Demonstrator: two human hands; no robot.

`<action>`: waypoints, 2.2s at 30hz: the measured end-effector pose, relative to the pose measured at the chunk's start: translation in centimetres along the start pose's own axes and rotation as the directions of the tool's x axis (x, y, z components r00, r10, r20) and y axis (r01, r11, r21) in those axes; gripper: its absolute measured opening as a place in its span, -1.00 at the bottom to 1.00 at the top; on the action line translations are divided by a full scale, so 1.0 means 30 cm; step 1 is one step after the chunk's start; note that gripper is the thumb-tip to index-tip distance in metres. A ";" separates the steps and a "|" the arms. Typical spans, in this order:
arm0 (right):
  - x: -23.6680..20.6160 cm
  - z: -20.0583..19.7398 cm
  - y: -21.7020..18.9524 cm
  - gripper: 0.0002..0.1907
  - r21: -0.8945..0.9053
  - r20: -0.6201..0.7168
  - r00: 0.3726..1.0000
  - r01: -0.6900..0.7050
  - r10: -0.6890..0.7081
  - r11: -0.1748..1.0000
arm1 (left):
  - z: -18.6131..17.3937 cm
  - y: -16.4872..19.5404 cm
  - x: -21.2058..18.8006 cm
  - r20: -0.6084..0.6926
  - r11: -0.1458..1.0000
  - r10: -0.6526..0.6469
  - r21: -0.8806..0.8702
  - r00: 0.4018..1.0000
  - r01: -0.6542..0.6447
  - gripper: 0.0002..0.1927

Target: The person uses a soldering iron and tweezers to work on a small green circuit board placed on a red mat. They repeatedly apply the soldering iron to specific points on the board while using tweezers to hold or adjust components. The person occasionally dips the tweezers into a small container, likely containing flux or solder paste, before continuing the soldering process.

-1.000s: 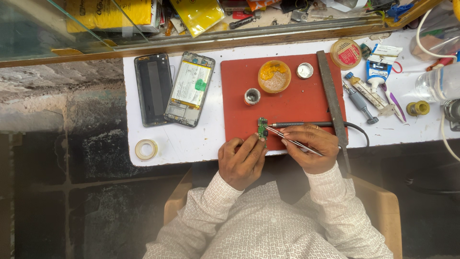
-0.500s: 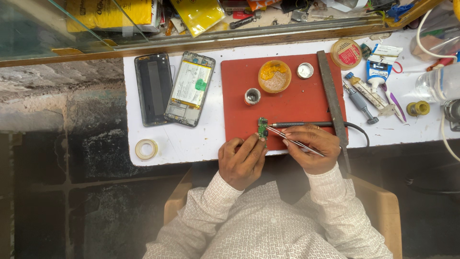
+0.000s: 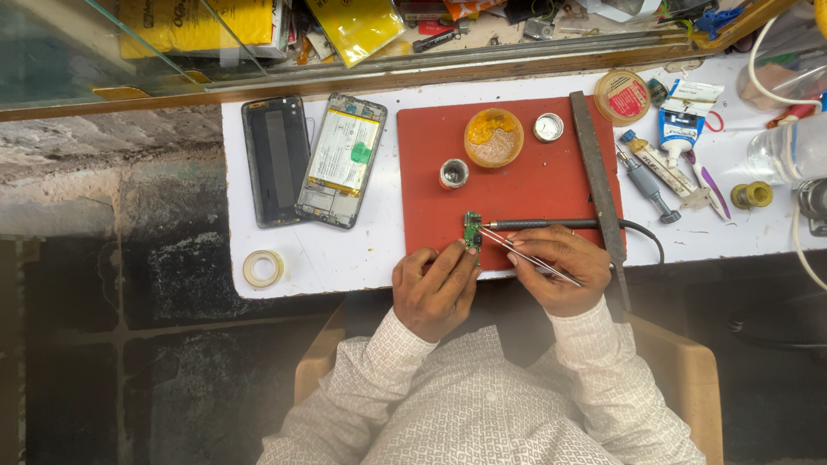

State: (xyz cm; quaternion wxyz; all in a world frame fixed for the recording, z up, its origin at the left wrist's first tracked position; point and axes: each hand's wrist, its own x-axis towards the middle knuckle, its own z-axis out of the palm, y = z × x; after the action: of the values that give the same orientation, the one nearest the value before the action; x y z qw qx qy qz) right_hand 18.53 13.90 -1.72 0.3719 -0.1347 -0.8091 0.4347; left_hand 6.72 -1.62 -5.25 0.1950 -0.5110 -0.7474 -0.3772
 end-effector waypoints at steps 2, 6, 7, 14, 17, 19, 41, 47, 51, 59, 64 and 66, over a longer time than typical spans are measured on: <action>0.001 0.001 -0.001 -0.79 -0.011 0.001 1.000 0.003 -0.003 1.000 | -0.003 0.001 -0.002 0.003 1.000 -0.002 0.000 1.000 0.002 -0.74; 0.002 0.002 -0.003 -0.79 -0.026 -0.001 1.000 0.023 -0.023 0.999 | 0.001 0.000 0.001 -0.004 1.000 0.002 0.000 1.000 -0.002 -0.74; 0.002 0.003 -0.003 -0.79 -0.028 -0.002 1.000 0.026 -0.026 0.999 | 0.002 0.000 0.002 -0.008 1.000 0.005 0.002 1.000 -0.005 -0.74; 0.002 0.010 -0.002 -0.80 -0.039 -0.002 0.999 0.048 -0.049 0.998 | 0.003 -0.002 -0.002 -0.007 1.000 0.005 -0.003 1.000 -0.005 -0.75; 0.002 0.012 -0.002 -0.81 -0.044 -0.004 0.999 0.049 -0.049 0.998 | 0.003 -0.001 -0.004 -0.004 1.000 -0.002 -0.006 1.000 0.002 -0.75; 0.004 0.011 -0.001 -0.81 -0.046 -0.004 0.999 0.049 -0.049 0.998 | 0.005 -0.001 -0.001 -0.002 1.000 -0.005 -0.007 1.000 0.005 -0.75; 0.020 -0.061 -0.005 -0.79 -0.032 0.058 0.998 -0.016 0.018 0.999 | -0.009 0.001 0.004 0.004 1.000 0.006 -0.007 1.000 -0.006 -0.74; 0.065 -0.078 0.024 -0.78 -0.024 0.187 0.978 0.100 -0.094 0.995 | -0.007 0.002 0.002 0.008 1.000 0.003 -0.006 1.000 -0.003 -0.74; 0.078 -0.083 0.028 -0.78 -0.025 0.210 0.974 0.088 -0.081 0.996 | -0.004 0.000 0.000 0.009 1.000 0.005 -0.006 1.000 -0.005 -0.74; 0.084 -0.080 0.021 -0.79 -0.009 0.225 0.973 0.047 -0.044 0.999 | 0.000 -0.001 -0.003 0.008 1.000 0.004 -0.005 1.000 -0.004 -0.74; 0.084 -0.077 0.026 -0.79 0.004 0.224 0.973 0.055 -0.054 0.998 | 0.001 -0.001 -0.007 0.002 1.000 -0.004 -0.007 1.000 0.004 -0.73; 0.082 -0.078 0.028 -0.79 -0.007 0.233 0.971 0.050 -0.047 0.999 | 0.005 -0.003 -0.006 -0.002 1.000 0.001 -0.007 1.000 -0.001 -0.73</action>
State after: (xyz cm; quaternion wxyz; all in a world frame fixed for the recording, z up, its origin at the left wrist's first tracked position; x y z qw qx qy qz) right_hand 18.44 17.13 -0.39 0.2843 -0.0655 -0.8529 0.4329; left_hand 6.74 -1.62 -5.49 0.1943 -0.5117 -0.7454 -0.3805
